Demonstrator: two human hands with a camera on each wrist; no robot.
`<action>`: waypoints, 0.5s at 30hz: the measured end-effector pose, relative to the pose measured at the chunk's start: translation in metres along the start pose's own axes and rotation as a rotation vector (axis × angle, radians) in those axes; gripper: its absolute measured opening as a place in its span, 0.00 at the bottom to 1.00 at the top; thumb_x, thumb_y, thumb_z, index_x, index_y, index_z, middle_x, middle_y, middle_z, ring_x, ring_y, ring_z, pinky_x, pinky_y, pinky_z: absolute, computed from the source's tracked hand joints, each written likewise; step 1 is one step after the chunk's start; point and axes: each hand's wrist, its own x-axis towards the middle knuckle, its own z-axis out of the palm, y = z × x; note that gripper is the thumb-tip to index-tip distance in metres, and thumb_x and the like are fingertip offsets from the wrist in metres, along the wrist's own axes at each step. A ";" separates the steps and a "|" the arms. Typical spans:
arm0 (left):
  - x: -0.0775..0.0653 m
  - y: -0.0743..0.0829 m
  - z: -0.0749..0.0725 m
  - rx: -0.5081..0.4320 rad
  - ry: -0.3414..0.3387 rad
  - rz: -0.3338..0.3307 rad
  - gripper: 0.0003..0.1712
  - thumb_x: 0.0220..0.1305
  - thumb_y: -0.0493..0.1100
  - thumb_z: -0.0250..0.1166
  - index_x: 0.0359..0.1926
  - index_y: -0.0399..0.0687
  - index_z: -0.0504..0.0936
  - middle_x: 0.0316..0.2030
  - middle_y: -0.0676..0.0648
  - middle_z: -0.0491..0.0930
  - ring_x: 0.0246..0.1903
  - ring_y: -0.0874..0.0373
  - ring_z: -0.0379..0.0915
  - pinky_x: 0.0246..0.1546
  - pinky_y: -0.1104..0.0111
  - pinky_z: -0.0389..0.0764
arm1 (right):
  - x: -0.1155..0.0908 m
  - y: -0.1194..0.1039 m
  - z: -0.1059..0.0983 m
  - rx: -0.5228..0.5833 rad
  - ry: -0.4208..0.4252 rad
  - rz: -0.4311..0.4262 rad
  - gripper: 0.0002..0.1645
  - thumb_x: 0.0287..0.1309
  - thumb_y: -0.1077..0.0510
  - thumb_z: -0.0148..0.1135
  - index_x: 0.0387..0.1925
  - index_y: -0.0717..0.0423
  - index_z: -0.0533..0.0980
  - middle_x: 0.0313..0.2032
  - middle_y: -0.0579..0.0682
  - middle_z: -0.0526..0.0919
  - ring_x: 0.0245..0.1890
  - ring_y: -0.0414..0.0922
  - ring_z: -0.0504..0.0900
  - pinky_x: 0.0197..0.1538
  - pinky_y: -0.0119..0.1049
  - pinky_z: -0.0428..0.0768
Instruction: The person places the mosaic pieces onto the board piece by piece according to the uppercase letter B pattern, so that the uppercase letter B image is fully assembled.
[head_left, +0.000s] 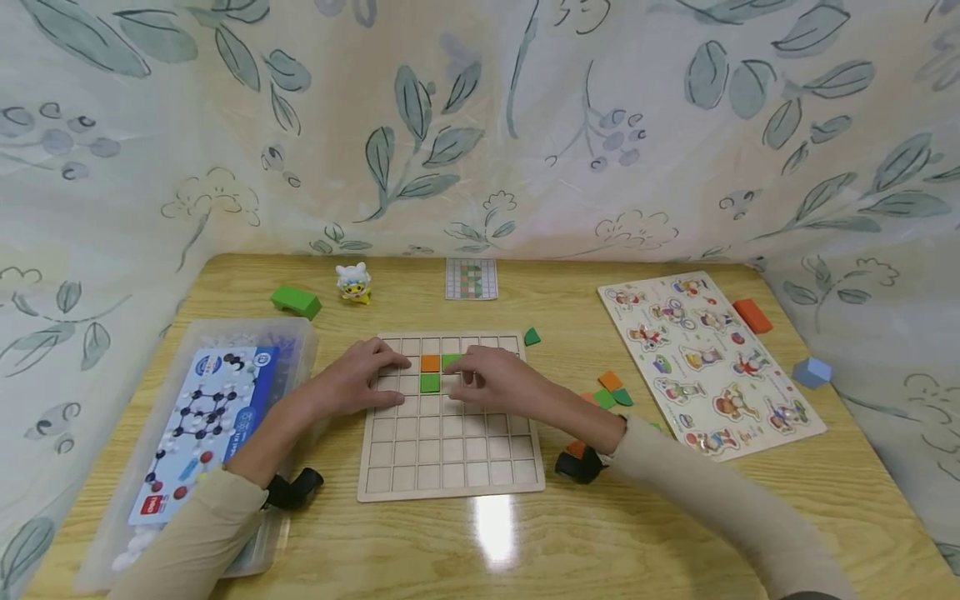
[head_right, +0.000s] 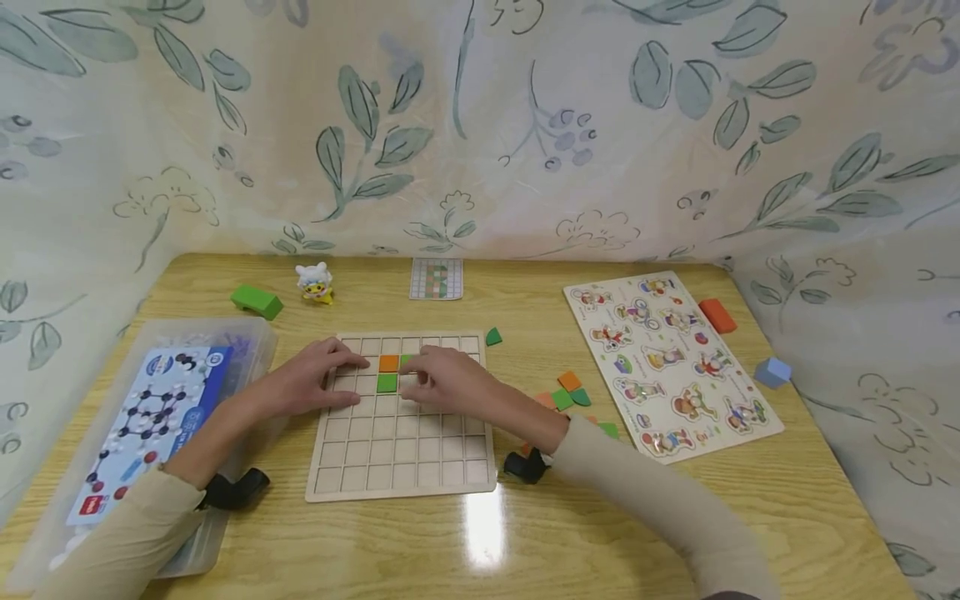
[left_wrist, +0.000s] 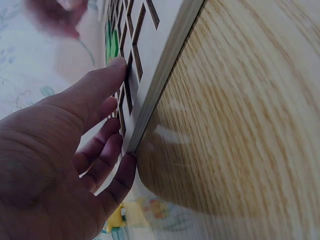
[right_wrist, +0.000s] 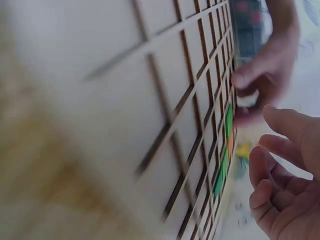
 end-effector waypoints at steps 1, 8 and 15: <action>0.000 0.000 0.000 0.001 -0.001 -0.002 0.26 0.59 0.49 0.69 0.57 0.45 0.78 0.47 0.45 0.73 0.47 0.51 0.65 0.47 0.60 0.67 | -0.010 0.005 -0.003 0.011 0.025 0.010 0.19 0.61 0.50 0.64 0.51 0.54 0.81 0.32 0.44 0.78 0.29 0.37 0.73 0.33 0.27 0.72; 0.000 0.001 0.001 -0.003 -0.010 -0.022 0.27 0.59 0.49 0.69 0.58 0.46 0.78 0.49 0.45 0.73 0.48 0.52 0.65 0.47 0.60 0.67 | -0.089 0.057 -0.026 -0.009 0.253 0.126 0.17 0.58 0.56 0.67 0.48 0.59 0.81 0.34 0.48 0.82 0.31 0.39 0.79 0.32 0.29 0.75; 0.001 0.002 0.001 -0.007 -0.026 -0.045 0.27 0.59 0.50 0.69 0.59 0.47 0.78 0.49 0.45 0.73 0.49 0.52 0.64 0.48 0.60 0.67 | -0.142 0.101 -0.038 -0.116 0.355 0.323 0.16 0.57 0.58 0.68 0.47 0.61 0.81 0.35 0.53 0.82 0.32 0.44 0.80 0.32 0.33 0.74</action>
